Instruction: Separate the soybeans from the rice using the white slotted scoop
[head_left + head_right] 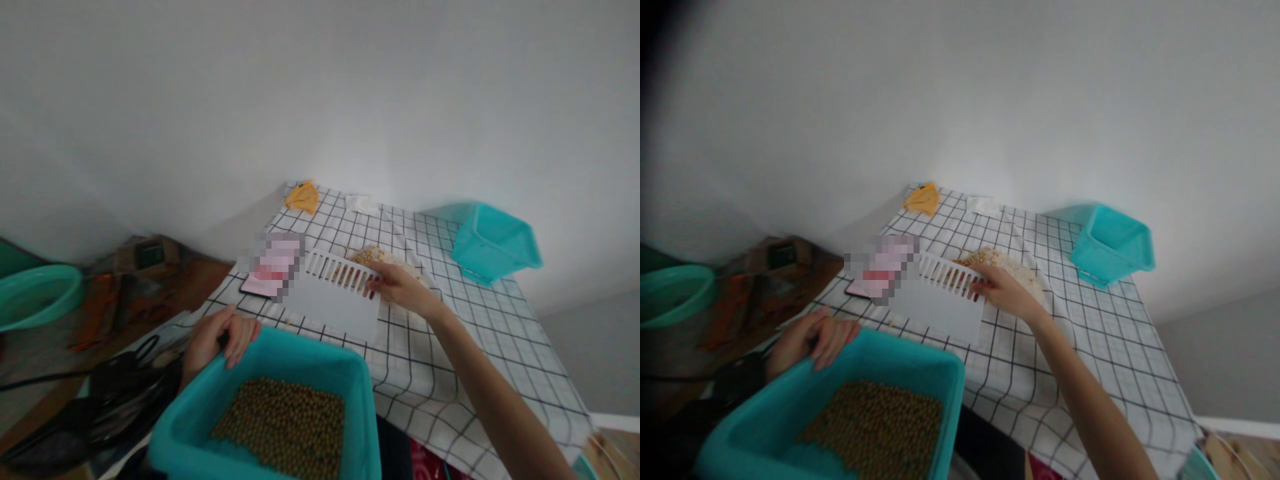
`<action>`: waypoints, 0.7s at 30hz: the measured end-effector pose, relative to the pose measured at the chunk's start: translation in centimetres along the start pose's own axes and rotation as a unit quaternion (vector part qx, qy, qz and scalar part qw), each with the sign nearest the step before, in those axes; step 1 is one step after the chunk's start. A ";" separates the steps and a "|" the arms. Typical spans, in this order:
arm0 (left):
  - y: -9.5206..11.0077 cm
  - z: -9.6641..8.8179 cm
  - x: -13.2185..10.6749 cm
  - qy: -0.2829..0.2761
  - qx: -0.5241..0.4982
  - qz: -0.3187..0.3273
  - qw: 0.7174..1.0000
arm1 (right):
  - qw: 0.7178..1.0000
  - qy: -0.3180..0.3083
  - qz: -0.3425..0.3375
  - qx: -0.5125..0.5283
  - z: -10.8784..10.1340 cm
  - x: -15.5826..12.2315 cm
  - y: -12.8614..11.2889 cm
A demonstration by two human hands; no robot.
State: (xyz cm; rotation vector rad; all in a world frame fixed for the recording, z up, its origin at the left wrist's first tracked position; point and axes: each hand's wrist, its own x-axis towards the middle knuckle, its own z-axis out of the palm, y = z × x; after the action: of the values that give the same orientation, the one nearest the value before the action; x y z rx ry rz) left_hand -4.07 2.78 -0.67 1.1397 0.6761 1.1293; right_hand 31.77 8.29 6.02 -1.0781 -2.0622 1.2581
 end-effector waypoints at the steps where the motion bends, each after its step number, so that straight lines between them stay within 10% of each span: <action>1: 0.0 0.0 0.0 0.000 -0.003 0.003 1.000 | 1.000 -0.016 -0.004 0.012 0.1 0.1 -0.1; 11: 0.1 0.3 0.1 0.012 -0.004 -0.001 1.000 | 0.994 -0.002 -0.015 0.106 -0.4 -1.4 -1.2; 21: -0.1 2.9 0.5 0.015 0.011 -0.007 1.000 | 0.945 0.311 0.034 0.092 -4.6 -6.1 -0.9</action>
State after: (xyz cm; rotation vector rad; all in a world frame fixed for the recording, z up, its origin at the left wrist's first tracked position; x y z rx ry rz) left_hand -1.37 2.21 0.19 1.1370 0.7193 1.1315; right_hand 38.23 5.31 8.89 -1.2644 -1.4154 0.9495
